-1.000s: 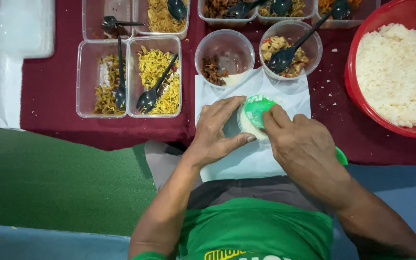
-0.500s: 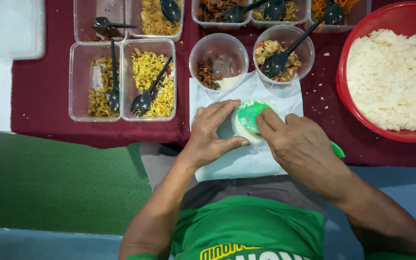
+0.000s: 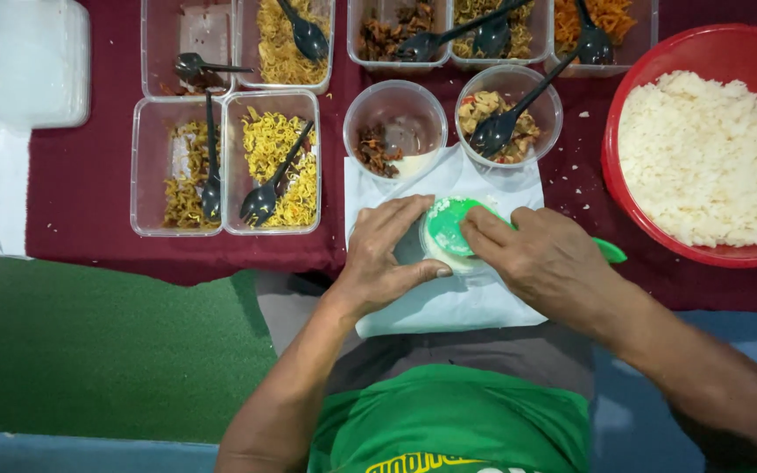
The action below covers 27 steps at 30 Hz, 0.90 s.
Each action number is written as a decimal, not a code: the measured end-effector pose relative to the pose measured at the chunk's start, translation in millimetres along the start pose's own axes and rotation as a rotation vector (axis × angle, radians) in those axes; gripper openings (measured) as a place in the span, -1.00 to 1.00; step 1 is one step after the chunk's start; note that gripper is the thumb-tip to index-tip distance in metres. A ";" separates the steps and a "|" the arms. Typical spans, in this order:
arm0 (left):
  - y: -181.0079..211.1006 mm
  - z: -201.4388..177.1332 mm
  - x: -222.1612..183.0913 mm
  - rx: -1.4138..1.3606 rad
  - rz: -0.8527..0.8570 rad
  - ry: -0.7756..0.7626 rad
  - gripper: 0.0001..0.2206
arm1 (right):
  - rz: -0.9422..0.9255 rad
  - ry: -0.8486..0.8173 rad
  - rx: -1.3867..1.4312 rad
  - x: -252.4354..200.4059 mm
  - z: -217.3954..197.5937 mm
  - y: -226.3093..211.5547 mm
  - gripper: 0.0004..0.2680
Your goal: Pressing and compacting rice into a small circular mold using a green spatula
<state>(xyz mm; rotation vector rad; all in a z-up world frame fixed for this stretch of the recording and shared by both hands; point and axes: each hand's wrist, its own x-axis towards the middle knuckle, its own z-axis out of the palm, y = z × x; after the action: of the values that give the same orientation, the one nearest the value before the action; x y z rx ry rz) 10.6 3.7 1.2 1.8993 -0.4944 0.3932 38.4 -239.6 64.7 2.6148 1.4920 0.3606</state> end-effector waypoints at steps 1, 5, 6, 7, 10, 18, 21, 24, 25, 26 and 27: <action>0.3 -0.1 0.1 0.001 0.003 -0.001 -0.30 | 0.002 0.002 -0.002 0.8 1.3 1.9 -0.69; 1.0 0.0 -1.7 -0.010 -0.004 -0.001 -0.31 | -0.075 0.061 0.032 3.7 4.5 8.8 -0.71; 0.8 -0.1 -2.1 -0.018 -0.007 -0.003 -0.31 | -0.098 0.078 0.062 4.8 4.7 10.9 -0.72; 0.9 -0.2 -2.1 -0.016 -0.005 -0.003 -0.31 | -0.098 0.080 0.061 3.4 7.7 12.3 -0.72; 1.0 -0.3 -2.4 0.010 0.001 -0.009 -0.32 | -0.115 0.103 0.059 -0.3 16.3 16.5 -0.72; 5.2 -3.2 1.3 -0.007 0.022 -0.029 -0.32 | -0.065 0.281 0.274 -3.8 18.1 19.1 -0.83; 4.4 -0.3 -1.1 -0.002 0.010 -0.011 -0.30 | 0.115 0.353 0.270 -12.4 18.1 11.8 -0.77; 3.4 -1.9 -1.1 -0.009 -0.004 -0.032 -0.29 | 0.349 0.418 0.304 -8.6 9.4 1.9 -0.74; 3.0 -1.9 -1.1 -0.011 -0.003 -0.033 -0.29 | 0.351 0.417 0.302 -9.8 12.5 0.3 -0.74; 2.7 -1.9 -1.3 -0.007 -0.004 -0.032 -0.26 | 0.436 0.406 0.314 -11.0 15.6 -1.3 -0.76; 2.5 -1.6 -1.8 -0.003 -0.005 -0.030 -0.24 | 0.520 0.395 0.326 -12.6 18.6 -3.2 -0.77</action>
<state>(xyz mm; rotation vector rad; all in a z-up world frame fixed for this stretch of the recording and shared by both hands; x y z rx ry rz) 7.7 4.6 2.9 1.9058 -0.5098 0.3613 34.4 -248.5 44.2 3.3400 0.9830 0.7776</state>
